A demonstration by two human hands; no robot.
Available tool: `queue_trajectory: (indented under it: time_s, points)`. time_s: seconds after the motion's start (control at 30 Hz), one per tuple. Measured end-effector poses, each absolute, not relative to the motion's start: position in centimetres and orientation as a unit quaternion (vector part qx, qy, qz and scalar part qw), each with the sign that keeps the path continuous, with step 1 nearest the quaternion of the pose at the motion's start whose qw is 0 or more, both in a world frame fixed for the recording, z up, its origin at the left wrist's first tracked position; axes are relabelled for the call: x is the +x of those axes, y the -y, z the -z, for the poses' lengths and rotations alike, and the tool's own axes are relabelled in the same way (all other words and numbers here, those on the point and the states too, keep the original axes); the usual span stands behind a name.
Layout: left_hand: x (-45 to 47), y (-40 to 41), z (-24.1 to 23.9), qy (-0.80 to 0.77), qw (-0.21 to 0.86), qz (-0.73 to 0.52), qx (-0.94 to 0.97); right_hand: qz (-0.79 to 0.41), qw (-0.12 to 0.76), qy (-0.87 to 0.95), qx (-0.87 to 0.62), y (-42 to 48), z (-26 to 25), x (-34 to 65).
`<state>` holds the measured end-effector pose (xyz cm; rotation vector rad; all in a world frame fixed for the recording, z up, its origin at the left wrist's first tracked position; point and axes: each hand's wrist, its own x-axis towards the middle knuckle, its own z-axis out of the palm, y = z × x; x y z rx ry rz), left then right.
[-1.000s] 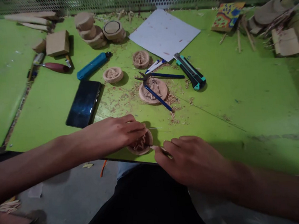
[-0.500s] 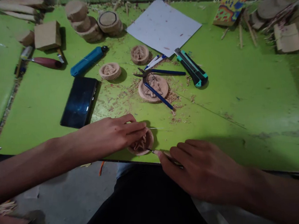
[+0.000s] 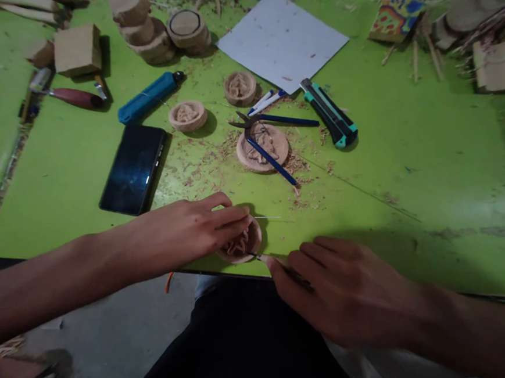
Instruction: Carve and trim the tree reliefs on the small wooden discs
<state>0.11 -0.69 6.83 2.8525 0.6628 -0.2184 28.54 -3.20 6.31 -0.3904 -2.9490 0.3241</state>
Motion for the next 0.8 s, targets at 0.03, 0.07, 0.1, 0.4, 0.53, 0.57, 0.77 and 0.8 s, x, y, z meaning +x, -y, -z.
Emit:
queue_trajectory:
  time_s: [0.03, 0.07, 0.1, 0.4, 0.53, 0.57, 0.77, 0.8]
  points:
    - [0.09, 0.72, -6.82, -0.226, 0.104, 0.068, 0.966, -0.108, 0.071, 0.983, -0.127, 3.18, -6.2, 28.52]
    - [0.06, 0.75, -6.8, -0.228, 0.105, 0.062, 0.966, -0.107, 0.07, 0.984, -0.126, 3.17, -6.12, 28.52]
    - [0.04, 0.78, -6.79, -0.229, 0.105, 0.057, 0.966, -0.107, 0.068, 0.984, -0.123, 3.17, -6.08, 28.54]
    - [0.33, 0.71, -7.11, -0.222, 0.091, 0.099, 0.966, -0.103, 0.073, 0.985, -0.117, 2.97, -6.28, 28.87]
    - [0.29, 0.76, -7.1, -0.22, 0.095, 0.112, 0.964, -0.113, 0.075, 0.983, -0.127, 2.88, -6.01, 29.01]
    - [0.23, 0.79, -7.02, -0.219, 0.096, 0.108, 0.965, -0.113, 0.076, 0.983, -0.126, 2.85, -5.96, 29.03]
    - [-0.05, 1.11, -6.71, -0.228, 0.088, 0.056, 0.968, -0.11, 0.074, 0.984, -0.117, 2.92, -5.89, 28.89]
    - [-0.04, 1.18, -6.77, -0.228, 0.087, 0.053, 0.968, -0.111, 0.075, 0.984, -0.117, 3.0, -5.87, 28.85]
